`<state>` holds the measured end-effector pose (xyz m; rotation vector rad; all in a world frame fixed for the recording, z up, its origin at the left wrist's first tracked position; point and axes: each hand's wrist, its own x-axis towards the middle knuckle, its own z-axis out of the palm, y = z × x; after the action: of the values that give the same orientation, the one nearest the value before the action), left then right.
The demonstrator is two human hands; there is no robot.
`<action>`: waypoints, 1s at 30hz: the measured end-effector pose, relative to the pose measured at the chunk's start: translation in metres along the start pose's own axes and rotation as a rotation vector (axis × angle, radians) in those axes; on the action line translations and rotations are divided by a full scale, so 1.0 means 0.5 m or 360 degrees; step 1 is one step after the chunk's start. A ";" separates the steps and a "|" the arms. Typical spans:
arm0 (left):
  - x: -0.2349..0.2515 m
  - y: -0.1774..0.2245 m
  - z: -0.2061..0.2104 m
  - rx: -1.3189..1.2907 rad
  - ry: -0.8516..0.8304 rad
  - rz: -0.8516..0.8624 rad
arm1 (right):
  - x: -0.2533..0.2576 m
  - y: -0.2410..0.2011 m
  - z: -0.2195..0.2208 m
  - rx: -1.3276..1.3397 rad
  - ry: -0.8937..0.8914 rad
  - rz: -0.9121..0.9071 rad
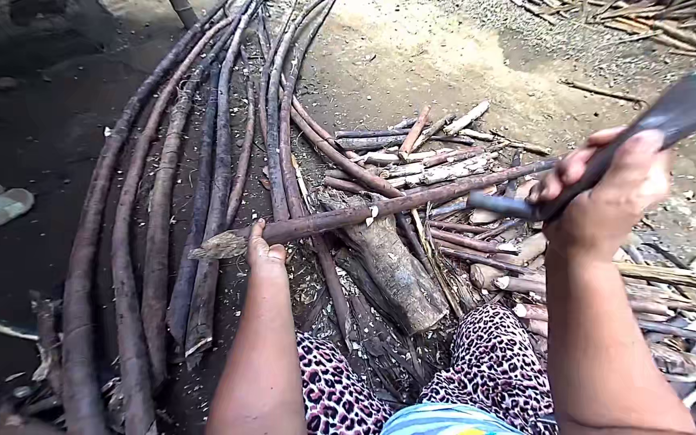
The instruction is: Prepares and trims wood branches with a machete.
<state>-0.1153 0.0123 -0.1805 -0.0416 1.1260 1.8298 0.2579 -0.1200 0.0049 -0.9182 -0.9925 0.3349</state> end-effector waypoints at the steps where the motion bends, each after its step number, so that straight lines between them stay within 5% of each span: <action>1: 0.002 -0.001 -0.003 -0.0001 -0.0011 -0.0006 | 0.026 0.004 0.020 0.0078 0.0161 -0.0131; 4: 0.000 0.001 -0.005 -0.0001 -0.0014 -0.0009 | -0.066 0.099 0.056 -0.0088 0.0226 0.0039; 7: -0.010 0.002 -0.003 0.0008 -0.0003 -0.0006 | -0.358 0.240 0.074 -0.0632 -0.0415 0.1274; 9: -0.019 0.007 -0.006 0.0000 0.0014 0.0016 | -0.436 0.273 0.097 -0.0653 -0.0782 0.2038; 12: -0.018 0.022 -0.018 -0.0013 -0.0025 0.0041 | -0.412 0.254 0.094 -0.0081 -0.0715 0.2478; 16: -0.003 0.019 -0.029 -0.0083 -0.0088 0.0039 | -0.362 0.237 0.071 0.0753 -0.0511 0.2719; 21: 0.016 0.015 -0.035 -0.0078 -0.0154 -0.0011 | -0.324 0.189 0.068 -0.0692 -0.1033 0.1999; 25: 0.014 0.016 -0.037 0.0043 -0.0143 -0.0082 | -0.242 0.090 0.074 -0.0616 -0.1098 0.1403; 30: 0.005 0.024 -0.034 0.0052 -0.0130 -0.0105 | -0.074 -0.039 0.162 -0.0257 -0.0728 -0.0168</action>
<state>-0.1323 0.0006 -0.1831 0.0148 1.0846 1.7391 0.1678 -0.1136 0.0171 -0.9504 -1.5008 0.3886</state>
